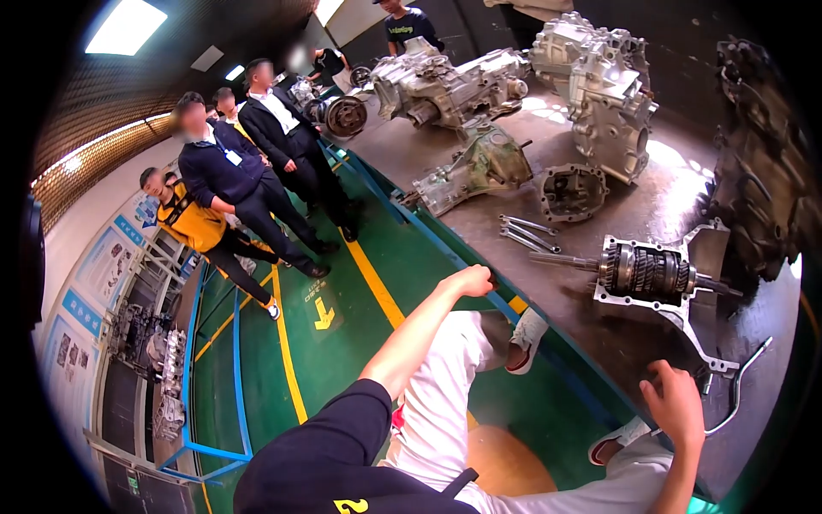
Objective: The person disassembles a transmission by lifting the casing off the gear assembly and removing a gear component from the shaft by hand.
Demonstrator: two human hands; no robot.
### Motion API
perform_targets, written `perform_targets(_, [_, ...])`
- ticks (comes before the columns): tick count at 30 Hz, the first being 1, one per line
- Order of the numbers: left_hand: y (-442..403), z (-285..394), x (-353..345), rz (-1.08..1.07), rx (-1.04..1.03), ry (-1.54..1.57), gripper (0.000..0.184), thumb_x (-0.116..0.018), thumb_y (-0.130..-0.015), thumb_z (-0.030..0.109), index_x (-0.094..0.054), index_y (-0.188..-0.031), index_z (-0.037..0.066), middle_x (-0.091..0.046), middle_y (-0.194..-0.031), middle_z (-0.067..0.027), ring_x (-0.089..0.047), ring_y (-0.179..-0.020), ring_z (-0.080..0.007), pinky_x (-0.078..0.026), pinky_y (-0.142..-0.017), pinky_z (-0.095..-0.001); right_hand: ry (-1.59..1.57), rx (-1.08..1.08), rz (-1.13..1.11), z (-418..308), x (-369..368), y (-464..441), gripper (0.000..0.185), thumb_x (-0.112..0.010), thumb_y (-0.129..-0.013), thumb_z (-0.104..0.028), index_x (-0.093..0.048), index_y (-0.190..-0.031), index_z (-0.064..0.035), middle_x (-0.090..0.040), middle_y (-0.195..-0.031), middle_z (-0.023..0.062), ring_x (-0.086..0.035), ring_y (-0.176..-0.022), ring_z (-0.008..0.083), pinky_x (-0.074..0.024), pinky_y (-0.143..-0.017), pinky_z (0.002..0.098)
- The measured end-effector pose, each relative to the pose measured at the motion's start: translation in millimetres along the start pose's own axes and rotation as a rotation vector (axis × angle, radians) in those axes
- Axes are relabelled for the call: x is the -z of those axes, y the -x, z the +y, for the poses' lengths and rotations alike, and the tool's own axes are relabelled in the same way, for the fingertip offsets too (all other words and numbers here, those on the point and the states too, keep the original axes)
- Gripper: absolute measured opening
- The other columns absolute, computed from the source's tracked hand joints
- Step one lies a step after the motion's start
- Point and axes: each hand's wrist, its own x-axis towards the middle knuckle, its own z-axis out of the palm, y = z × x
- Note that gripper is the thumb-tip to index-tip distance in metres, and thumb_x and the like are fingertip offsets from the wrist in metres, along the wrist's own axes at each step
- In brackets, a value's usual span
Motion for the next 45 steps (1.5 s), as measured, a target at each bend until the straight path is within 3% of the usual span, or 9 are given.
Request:
perform_targets(2, [1.6,0.4,0.9,-0.003,0.008,0.036,0.031,-0.063,-0.084,0.021,-0.069,-0.106,-0.001,-0.067,-0.109,-0.0225,-0.064,-0.103,-0.0371,-0.052,-0.088,-0.0420,0.003,0.010,0.005,0.7,-0.5,0.7,0.025,-0.069,-0.079,-0.012,-0.062,-0.098,0.0032,-0.065,-0.072,0.0180,-0.063,-0.066,0.0333,-0.0496,-0.064,0.0398])
perform_targets(3, [0.1,-4.2,-3.3,0.065,-0.056,0.014,0.028,-0.060,-0.086,0.022,-0.070,-0.101,0.000,-0.071,-0.088,-0.0195,-0.070,-0.083,-0.0313,-0.054,-0.077,-0.0404,0.019,0.010,-0.026,1.3,-0.5,0.9,0.025,-0.069,-0.079,-0.012,-0.063,-0.098,0.0031,-0.065,-0.072,0.0180,-0.064,-0.066,0.0333,-0.0498,-0.064,0.0399])
perform_targets(19, [-5.7,-11.2,-5.6,0.081,-0.038,-0.016,0.027,-0.061,-0.086,0.021,-0.070,-0.101,0.001,-0.071,-0.088,-0.0189,-0.070,-0.083,-0.0310,-0.054,-0.077,-0.0407,0.078,-0.088,-0.121,5.1,0.8,2.6,0.032,-0.070,-0.078,-0.020,-0.066,-0.104,-0.0010,-0.068,-0.078,0.0185,-0.066,-0.075,0.0371,-0.0518,-0.070,0.0434])
perform_targets(22, [-5.3,-8.0,-4.2,0.019,0.023,0.023,0.032,-0.060,-0.082,0.020,-0.068,-0.103,-0.003,-0.066,-0.108,-0.0242,-0.065,-0.102,-0.0374,-0.052,-0.087,-0.0431,0.094,-0.119,-0.133,4.6,1.3,3.3,0.033,-0.070,-0.079,-0.022,-0.067,-0.105,-0.0013,-0.068,-0.080,0.0190,-0.066,-0.077,0.0379,-0.0521,-0.072,0.0440])
perform_targets(25, [-15.4,-16.6,-11.7,0.024,0.006,0.032,0.032,-0.060,-0.082,0.020,-0.069,-0.102,-0.003,-0.067,-0.106,-0.0244,-0.065,-0.100,-0.0376,-0.052,-0.086,-0.0432,0.128,-0.119,-0.137,10.6,-1.4,4.9,0.035,-0.070,-0.079,-0.023,-0.067,-0.106,-0.0014,-0.069,-0.080,0.0192,-0.066,-0.078,0.0382,-0.0526,-0.074,0.0441])
perform_targets(27, [-16.2,-20.0,-13.9,0.054,-0.025,0.001,0.028,-0.061,-0.086,0.022,-0.070,-0.100,0.000,-0.071,-0.086,-0.0187,-0.070,-0.081,-0.0304,-0.054,-0.076,-0.0406,0.121,-0.127,-0.147,4.1,2.2,5.1,0.035,-0.070,-0.078,-0.022,-0.067,-0.106,-0.0014,-0.069,-0.080,0.0190,-0.066,-0.079,0.0378,-0.0527,-0.074,0.0438])
perform_targets(34, [-15.7,-21.0,-14.9,0.074,-0.058,0.001,0.026,-0.059,-0.086,0.020,-0.070,-0.098,0.000,-0.071,-0.084,-0.0184,-0.070,-0.080,-0.0307,-0.054,-0.076,-0.0404,0.124,-0.111,-0.129,4.9,1.5,6.6,0.034,-0.070,-0.077,-0.018,-0.066,-0.106,0.0004,-0.068,-0.078,0.0187,-0.066,-0.074,0.0351,-0.0520,-0.070,0.0415])
perform_targets(42, [-10.1,-14.4,-11.3,0.077,-0.039,0.007,0.026,-0.059,-0.086,0.021,-0.070,-0.098,0.000,-0.071,-0.084,-0.0186,-0.070,-0.081,-0.0310,-0.054,-0.076,-0.0405,0.117,-0.108,-0.108,6.8,-0.9,6.3,0.034,-0.070,-0.076,-0.020,-0.067,-0.103,-0.0007,-0.067,-0.075,0.0187,-0.066,-0.075,0.0369,-0.0523,-0.070,0.0433])
perform_targets(45, [-3.7,-7.2,-3.2,-0.001,0.022,0.052,0.032,-0.061,-0.083,0.021,-0.069,-0.104,-0.001,-0.066,-0.108,-0.0247,-0.065,-0.101,-0.0384,-0.052,-0.088,-0.0431,0.111,-0.110,-0.097,9.5,-2.9,5.9,0.034,-0.070,-0.076,-0.020,-0.067,-0.103,-0.0003,-0.067,-0.074,0.0191,-0.066,-0.074,0.0368,-0.0521,-0.070,0.0432])
